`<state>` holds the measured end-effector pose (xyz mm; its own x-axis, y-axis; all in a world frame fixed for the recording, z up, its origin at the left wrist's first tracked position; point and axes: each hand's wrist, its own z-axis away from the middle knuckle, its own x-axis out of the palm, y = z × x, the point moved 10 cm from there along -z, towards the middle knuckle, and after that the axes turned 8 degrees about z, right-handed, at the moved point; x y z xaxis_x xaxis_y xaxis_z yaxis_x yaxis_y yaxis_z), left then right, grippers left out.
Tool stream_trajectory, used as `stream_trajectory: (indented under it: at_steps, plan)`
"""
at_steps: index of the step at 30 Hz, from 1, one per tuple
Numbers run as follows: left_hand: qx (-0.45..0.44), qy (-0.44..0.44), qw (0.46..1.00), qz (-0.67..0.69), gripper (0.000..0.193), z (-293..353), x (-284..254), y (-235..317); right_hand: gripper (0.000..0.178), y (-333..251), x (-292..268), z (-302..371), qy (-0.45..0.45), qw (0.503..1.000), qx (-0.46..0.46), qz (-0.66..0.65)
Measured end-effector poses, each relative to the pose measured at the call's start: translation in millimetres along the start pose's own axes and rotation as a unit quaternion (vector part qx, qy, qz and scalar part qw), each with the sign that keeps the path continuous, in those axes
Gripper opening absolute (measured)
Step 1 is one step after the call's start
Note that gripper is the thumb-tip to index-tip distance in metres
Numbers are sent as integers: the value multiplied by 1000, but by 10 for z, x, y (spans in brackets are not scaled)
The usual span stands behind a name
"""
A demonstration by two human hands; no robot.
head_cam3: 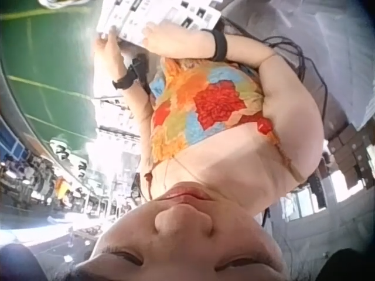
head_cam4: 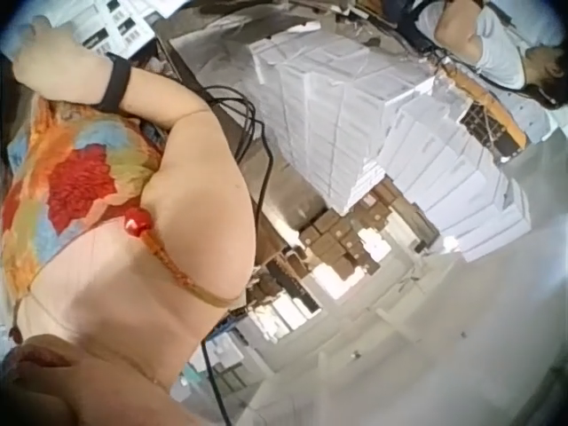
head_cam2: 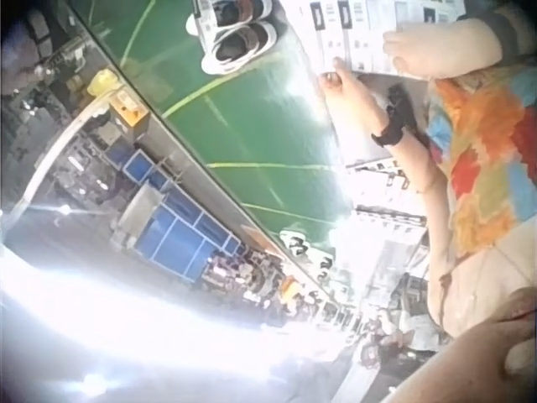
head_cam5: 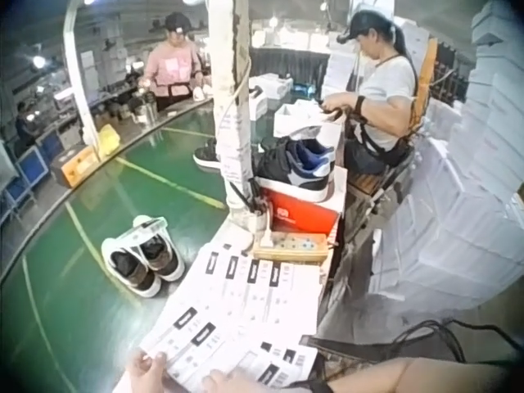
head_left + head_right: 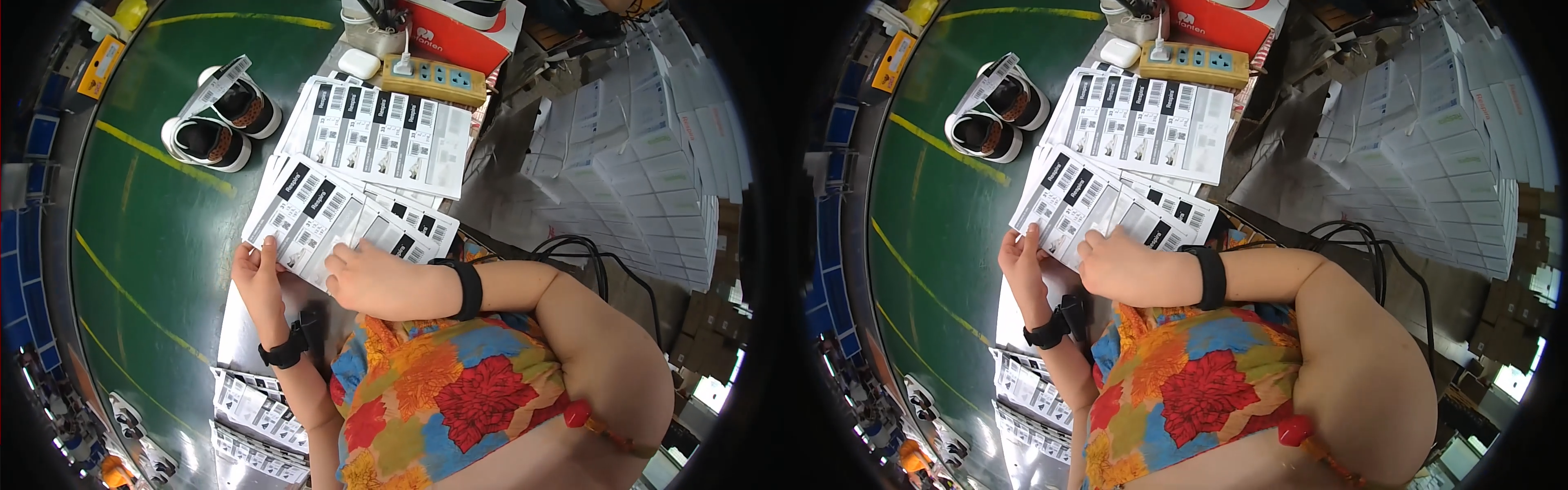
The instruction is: Inspecting shoes for quality and matching them with identifying labels on a factory production line.
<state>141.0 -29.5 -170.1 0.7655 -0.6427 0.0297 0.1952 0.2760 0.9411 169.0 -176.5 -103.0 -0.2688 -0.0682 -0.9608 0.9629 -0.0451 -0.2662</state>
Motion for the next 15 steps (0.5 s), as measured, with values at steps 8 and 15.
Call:
stream_trajectory:
  at_steps: [8, 15]
  plan:
    - [-60, -31, 998, 6, 31, 60, -64, -35, 26, 503, -144, 114, 6, 977, 160, 142]
    - [-61, -10, 998, -31, 60, 270, -183, 177, 23, 570, -9, 39, -34, 983, 161, 87]
